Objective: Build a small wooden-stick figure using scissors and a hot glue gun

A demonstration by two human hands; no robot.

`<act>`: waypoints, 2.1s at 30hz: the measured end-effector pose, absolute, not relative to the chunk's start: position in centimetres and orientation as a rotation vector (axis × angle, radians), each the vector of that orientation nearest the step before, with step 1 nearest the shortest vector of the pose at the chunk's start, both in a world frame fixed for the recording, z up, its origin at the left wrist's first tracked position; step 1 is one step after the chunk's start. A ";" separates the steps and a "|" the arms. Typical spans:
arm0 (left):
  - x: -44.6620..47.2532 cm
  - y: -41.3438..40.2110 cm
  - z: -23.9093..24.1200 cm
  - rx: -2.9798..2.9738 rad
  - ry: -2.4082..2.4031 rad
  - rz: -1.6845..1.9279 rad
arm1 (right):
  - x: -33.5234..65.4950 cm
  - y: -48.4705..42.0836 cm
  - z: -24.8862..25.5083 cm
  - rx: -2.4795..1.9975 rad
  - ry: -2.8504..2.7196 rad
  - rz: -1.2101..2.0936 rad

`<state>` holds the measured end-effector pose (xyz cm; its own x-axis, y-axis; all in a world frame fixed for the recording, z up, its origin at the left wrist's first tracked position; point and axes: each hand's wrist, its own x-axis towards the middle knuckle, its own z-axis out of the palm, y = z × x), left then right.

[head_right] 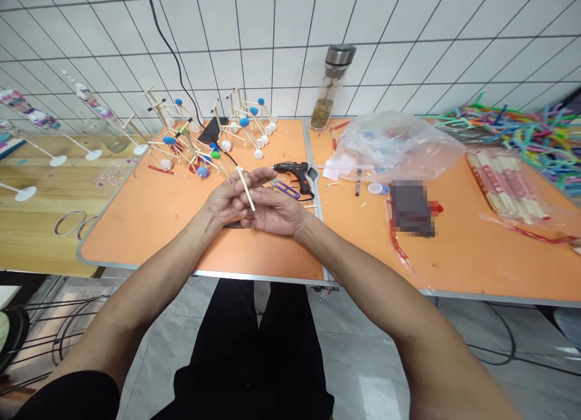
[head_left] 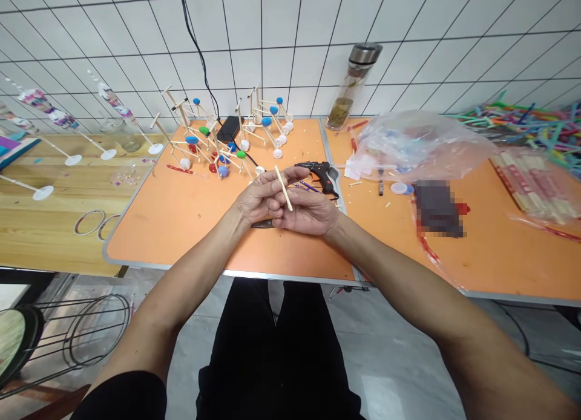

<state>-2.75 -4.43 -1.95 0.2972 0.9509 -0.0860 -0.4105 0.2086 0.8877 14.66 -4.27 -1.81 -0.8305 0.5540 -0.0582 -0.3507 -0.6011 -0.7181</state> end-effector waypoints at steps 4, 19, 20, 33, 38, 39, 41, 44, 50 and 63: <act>-2.6 -4.3 -2.0 0.932 0.636 1.063 | 14.6 -4.4 -1.4 -0.384 -0.991 2.383; -1.9 -4.1 -0.3 1.003 0.753 1.272 | 15.0 -3.3 -0.4 -0.784 -1.614 1.284; -2.0 -4.1 -0.3 0.994 0.768 1.288 | 15.0 -3.3 -0.4 -0.825 -1.635 1.218; -2.1 -3.7 -1.1 0.932 0.960 1.349 | 15.3 -2.4 -1.7 -1.001 -1.837 0.680; -2.2 -3.5 -1.4 0.913 0.972 1.347 | 15.2 -2.3 -1.9 -0.978 -1.893 0.668; -2.3 -3.4 -1.5 0.917 0.973 1.344 | 15.2 -2.2 -2.0 -0.981 -1.895 0.670; -2.3 -3.3 -1.6 0.919 0.978 1.346 | 15.2 -2.2 -2.0 -0.991 -1.901 0.674; -2.6 -3.1 -1.5 0.897 1.001 1.363 | 15.8 -1.8 -1.6 -1.003 -1.900 0.695; -3.5 -2.4 -1.3 0.830 1.051 1.445 | 20.6 0.2 0.5 -1.364 -1.725 0.406; -3.6 -2.3 -1.0 0.775 1.115 1.512 | 21.5 1.0 0.0 -2.170 -1.971 0.328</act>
<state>-3.63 -2.30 -1.00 -0.2347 0.9686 -0.0817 -0.3641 -0.0097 0.9313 21.49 1.04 0.05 0.0907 0.9953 -0.0350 0.9529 -0.0970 -0.2873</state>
